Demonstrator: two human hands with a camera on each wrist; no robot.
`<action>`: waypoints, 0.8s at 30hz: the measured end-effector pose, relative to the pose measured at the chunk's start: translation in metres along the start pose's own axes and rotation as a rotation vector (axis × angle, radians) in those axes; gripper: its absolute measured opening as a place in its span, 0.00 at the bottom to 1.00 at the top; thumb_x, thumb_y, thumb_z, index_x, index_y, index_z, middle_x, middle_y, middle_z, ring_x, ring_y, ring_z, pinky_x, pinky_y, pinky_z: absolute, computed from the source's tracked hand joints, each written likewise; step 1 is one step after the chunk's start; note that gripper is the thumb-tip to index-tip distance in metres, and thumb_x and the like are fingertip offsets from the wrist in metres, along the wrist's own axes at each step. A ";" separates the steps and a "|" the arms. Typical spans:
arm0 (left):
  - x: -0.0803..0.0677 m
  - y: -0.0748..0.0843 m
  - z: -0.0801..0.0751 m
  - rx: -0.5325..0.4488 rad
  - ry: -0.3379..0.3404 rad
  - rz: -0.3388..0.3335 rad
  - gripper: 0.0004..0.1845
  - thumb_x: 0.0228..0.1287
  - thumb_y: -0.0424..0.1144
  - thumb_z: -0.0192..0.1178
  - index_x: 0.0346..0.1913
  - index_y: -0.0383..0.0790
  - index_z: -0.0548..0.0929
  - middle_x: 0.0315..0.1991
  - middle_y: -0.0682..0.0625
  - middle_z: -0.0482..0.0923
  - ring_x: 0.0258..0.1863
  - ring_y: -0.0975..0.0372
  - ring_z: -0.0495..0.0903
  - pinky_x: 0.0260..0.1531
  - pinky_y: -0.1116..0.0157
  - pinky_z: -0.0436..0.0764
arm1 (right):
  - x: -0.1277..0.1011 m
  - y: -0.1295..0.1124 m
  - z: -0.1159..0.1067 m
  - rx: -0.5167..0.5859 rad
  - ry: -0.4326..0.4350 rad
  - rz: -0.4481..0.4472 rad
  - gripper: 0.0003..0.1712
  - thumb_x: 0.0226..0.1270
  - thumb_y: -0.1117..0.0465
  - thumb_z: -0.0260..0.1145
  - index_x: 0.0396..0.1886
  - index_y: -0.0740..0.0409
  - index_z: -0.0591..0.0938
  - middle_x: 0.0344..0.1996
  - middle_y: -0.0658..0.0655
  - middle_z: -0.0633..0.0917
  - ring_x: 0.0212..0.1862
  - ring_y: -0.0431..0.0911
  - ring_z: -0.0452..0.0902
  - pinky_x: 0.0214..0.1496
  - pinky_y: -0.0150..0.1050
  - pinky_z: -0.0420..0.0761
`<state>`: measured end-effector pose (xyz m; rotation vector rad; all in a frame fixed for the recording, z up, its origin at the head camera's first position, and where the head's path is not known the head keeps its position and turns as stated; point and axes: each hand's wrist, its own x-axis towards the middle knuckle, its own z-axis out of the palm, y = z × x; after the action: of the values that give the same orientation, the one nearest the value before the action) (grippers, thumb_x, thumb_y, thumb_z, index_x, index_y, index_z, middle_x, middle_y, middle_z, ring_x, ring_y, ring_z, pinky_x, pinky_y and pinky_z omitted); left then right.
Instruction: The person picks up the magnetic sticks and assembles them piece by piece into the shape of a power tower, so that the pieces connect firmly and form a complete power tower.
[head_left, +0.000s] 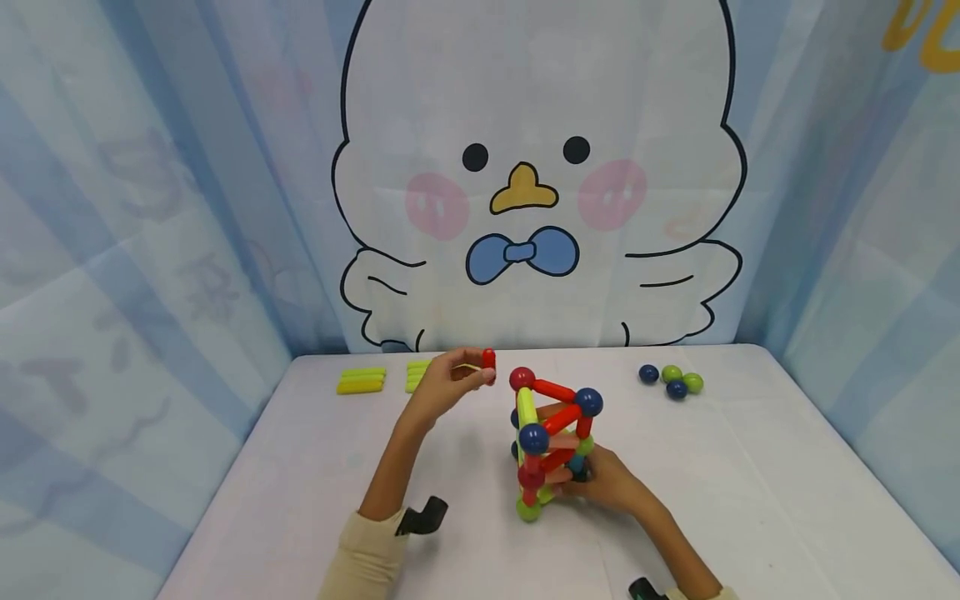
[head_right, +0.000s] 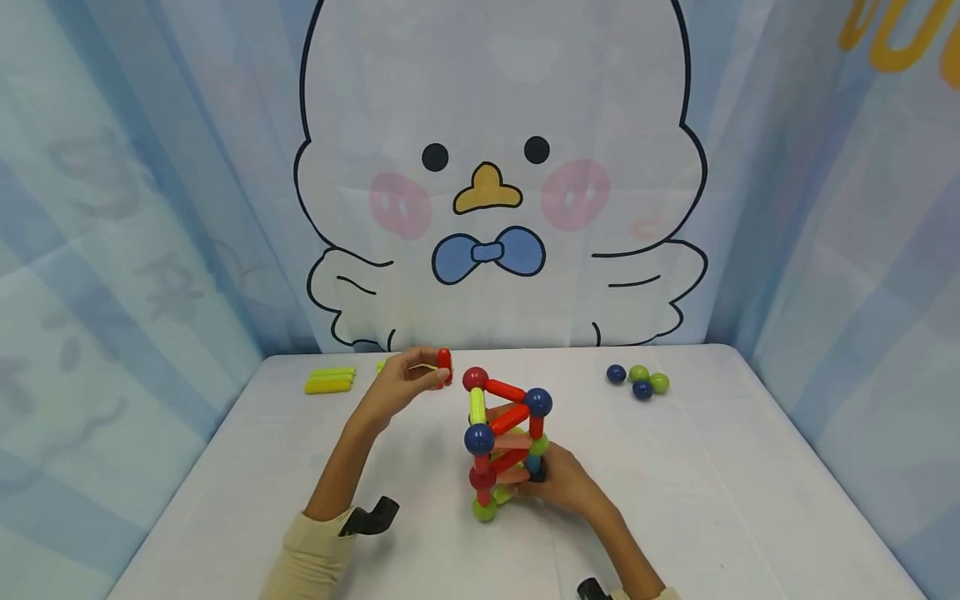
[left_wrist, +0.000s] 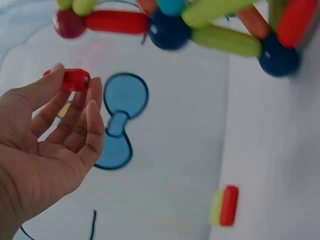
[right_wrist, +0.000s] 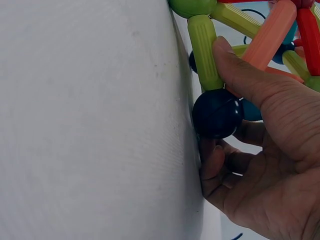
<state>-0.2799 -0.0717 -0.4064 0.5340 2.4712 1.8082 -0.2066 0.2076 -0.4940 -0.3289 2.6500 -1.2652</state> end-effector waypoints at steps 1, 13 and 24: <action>-0.001 0.012 0.003 -0.030 -0.004 0.036 0.18 0.64 0.48 0.65 0.53 0.44 0.81 0.47 0.47 0.83 0.47 0.54 0.83 0.48 0.61 0.83 | 0.000 0.000 0.000 0.002 -0.003 -0.009 0.40 0.51 0.56 0.79 0.64 0.57 0.72 0.56 0.57 0.82 0.61 0.58 0.75 0.61 0.63 0.73; -0.004 0.050 0.024 -0.035 -0.032 0.205 0.15 0.65 0.41 0.64 0.53 0.43 0.81 0.47 0.46 0.84 0.47 0.58 0.82 0.46 0.65 0.82 | -0.002 0.003 -0.001 0.005 -0.022 -0.044 0.40 0.53 0.54 0.77 0.64 0.58 0.71 0.56 0.58 0.82 0.61 0.59 0.75 0.62 0.64 0.72; -0.001 0.051 0.029 0.058 0.000 0.223 0.17 0.65 0.45 0.64 0.55 0.46 0.81 0.46 0.46 0.85 0.47 0.58 0.83 0.43 0.65 0.82 | -0.003 0.002 -0.002 0.013 -0.018 -0.038 0.40 0.53 0.56 0.78 0.65 0.59 0.71 0.57 0.59 0.81 0.61 0.59 0.75 0.62 0.64 0.73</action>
<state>-0.2591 -0.0316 -0.3685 0.8434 2.5606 1.8110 -0.2045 0.2107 -0.4944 -0.3879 2.6314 -1.2847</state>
